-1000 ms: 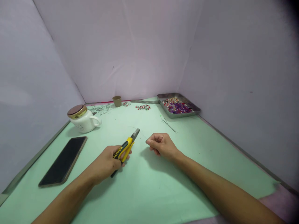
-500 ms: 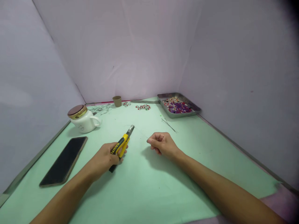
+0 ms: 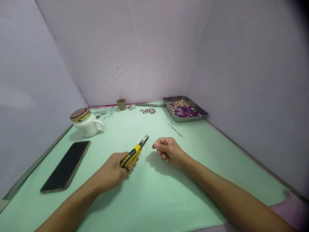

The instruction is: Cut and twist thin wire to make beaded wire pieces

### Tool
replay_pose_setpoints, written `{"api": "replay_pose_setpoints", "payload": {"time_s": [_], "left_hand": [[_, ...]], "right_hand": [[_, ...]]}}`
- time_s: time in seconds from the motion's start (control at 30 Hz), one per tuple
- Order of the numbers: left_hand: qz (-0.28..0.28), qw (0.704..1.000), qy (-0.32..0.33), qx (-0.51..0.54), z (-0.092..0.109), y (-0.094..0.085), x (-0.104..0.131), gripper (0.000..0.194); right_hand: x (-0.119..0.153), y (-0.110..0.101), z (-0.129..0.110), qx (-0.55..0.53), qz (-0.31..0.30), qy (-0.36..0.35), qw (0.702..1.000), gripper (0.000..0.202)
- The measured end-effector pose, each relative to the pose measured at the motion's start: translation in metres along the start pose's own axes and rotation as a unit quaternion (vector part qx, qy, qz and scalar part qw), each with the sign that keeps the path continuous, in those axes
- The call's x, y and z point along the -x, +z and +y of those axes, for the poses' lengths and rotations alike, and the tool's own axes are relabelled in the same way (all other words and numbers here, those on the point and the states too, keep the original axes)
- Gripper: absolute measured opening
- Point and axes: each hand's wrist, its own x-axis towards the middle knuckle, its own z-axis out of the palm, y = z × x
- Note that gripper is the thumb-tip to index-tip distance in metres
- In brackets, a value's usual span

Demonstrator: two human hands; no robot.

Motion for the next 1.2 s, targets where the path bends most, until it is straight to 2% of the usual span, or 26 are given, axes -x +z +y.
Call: {"api": "replay_pose_setpoints", "payload": {"time_s": [0.23, 0.4, 0.57, 0.7, 0.8, 0.97, 1.2], "left_hand": [[0.035, 0.999, -0.020, 0.012, 0.002, -0.011, 0.002, 0.023], [0.052, 0.998, -0.020, 0.041, -0.006, -0.015, -0.001, 0.027], [0.071, 0.996, -0.019, 0.043, -0.018, -0.026, -0.003, 0.036], [0.077, 0.996, -0.020, 0.039, -0.016, -0.026, -0.003, 0.035], [0.056, 0.997, -0.013, 0.055, -0.010, -0.020, -0.001, 0.031], [-0.043, 0.999, 0.001, 0.031, -0.001, -0.006, 0.003, 0.020], [-0.053, 0.999, 0.007, -0.008, 0.002, -0.002, 0.004, 0.021]], "right_hand": [[0.001, -0.003, -0.002, -0.048, -0.030, 0.028, 0.998, 0.012], [0.001, -0.008, -0.004, -0.009, -0.061, 0.041, 0.997, 0.015], [0.002, -0.012, -0.005, 0.043, -0.067, 0.004, 0.997, 0.015], [0.001, -0.013, -0.004, 0.043, -0.064, 0.006, 0.997, 0.014], [-0.001, -0.012, -0.004, 0.030, -0.044, 0.003, 0.999, 0.014], [-0.002, -0.007, -0.005, 0.023, -0.034, -0.011, 0.999, 0.016], [-0.003, -0.004, -0.002, 0.026, -0.026, -0.004, 0.999, 0.017]]}}
